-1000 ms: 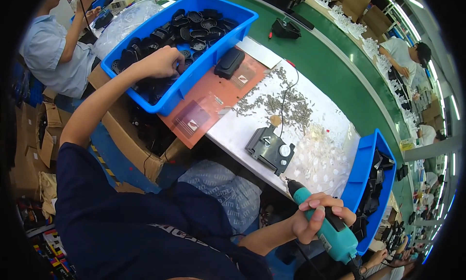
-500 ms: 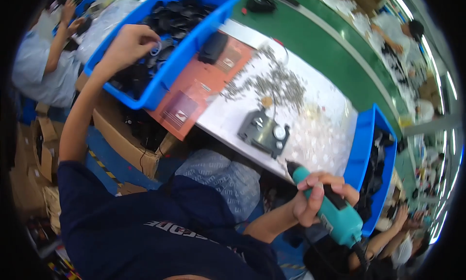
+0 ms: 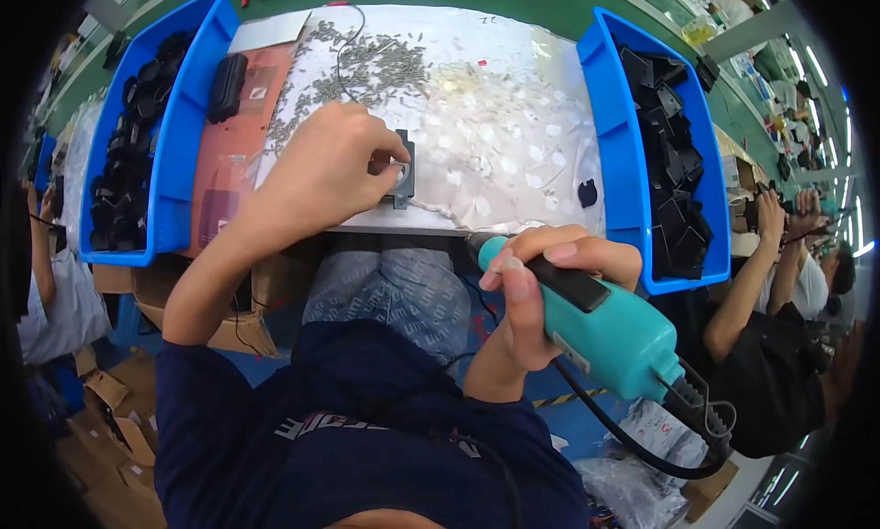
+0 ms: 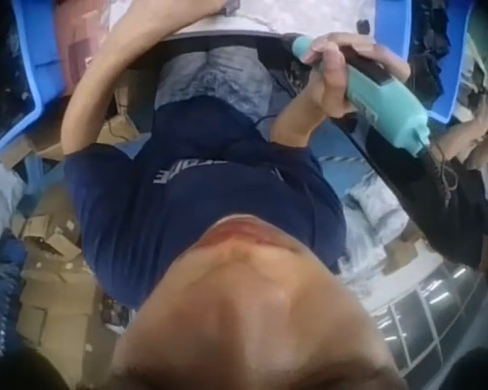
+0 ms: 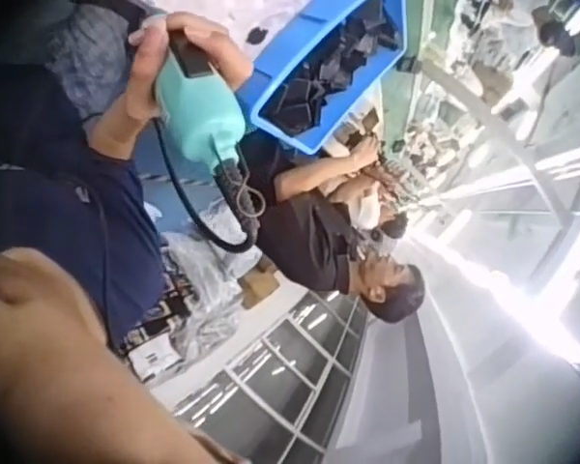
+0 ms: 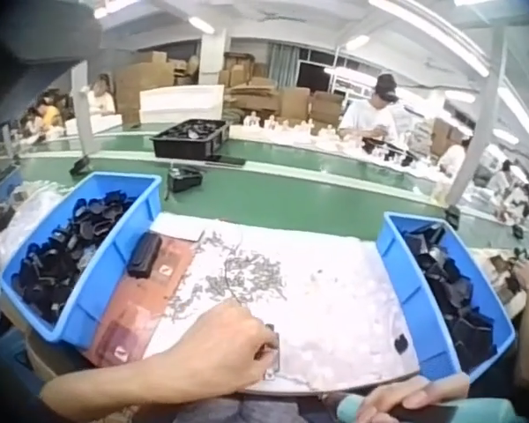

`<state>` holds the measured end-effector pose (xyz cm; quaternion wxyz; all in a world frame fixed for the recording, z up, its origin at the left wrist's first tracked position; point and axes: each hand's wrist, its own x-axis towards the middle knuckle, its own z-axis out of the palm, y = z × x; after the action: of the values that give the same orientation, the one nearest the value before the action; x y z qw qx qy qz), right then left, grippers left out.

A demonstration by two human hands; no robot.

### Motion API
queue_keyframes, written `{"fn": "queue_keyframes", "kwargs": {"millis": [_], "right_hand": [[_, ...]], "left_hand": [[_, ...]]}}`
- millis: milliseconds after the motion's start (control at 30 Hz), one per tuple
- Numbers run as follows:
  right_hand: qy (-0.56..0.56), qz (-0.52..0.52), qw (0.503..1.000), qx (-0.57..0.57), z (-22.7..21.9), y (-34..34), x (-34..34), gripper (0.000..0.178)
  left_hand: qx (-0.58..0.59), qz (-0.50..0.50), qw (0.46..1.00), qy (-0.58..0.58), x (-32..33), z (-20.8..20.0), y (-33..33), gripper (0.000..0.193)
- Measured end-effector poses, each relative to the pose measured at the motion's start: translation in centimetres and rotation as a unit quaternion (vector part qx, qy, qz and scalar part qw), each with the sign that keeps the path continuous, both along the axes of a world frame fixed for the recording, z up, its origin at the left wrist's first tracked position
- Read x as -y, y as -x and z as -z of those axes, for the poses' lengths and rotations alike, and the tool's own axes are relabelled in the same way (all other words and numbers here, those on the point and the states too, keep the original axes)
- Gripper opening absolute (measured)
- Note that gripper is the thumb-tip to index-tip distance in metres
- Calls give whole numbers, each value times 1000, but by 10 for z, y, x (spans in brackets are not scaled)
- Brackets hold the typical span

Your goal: Assembling small electronic components using an electric screwdriver at a factory workstation.

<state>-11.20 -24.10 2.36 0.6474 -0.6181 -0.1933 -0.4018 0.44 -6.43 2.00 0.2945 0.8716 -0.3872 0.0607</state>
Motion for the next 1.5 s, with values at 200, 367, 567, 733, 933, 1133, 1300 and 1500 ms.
{"fn": "queue_keyframes", "kwargs": {"millis": [200, 367, 567, 733, 933, 1133, 1300, 1500], "right_hand": [[-46, -26, 987, -155, 4, 6, -12, 30], [97, -30, 937, -334, 27, -6, -26, 49], [188, 23, 928, -319, 57, -18, -49, 69], [201, -31, 924, -323, 49, -28, -43, 70], [235, -35, 913, -332, 48, -29, -41, 74], [283, 11, 897, -339, 48, -28, -40, 73], [260, -36, 894, -363, 55, -29, -39, 80], [254, -94, 870, -413, 42, -34, -30, 82]], "left_hand": [[15, -17, 999, -36, 2, 9, -4, 6], [-8, -58, 998, 26, -4, 16, -9, 10], [-129, -26, 986, 104, -6, 20, -8, 34], [-254, 0, 960, 115, -9, 8, -17, 46], [-271, 39, 951, 143, -7, 11, -20, 56], [-249, 48, 958, 134, -7, 15, -22, 59], [-248, 57, 958, 134, -8, 17, -22, 60], [-252, 24, 962, 103, -4, 10, -20, 58]]}}
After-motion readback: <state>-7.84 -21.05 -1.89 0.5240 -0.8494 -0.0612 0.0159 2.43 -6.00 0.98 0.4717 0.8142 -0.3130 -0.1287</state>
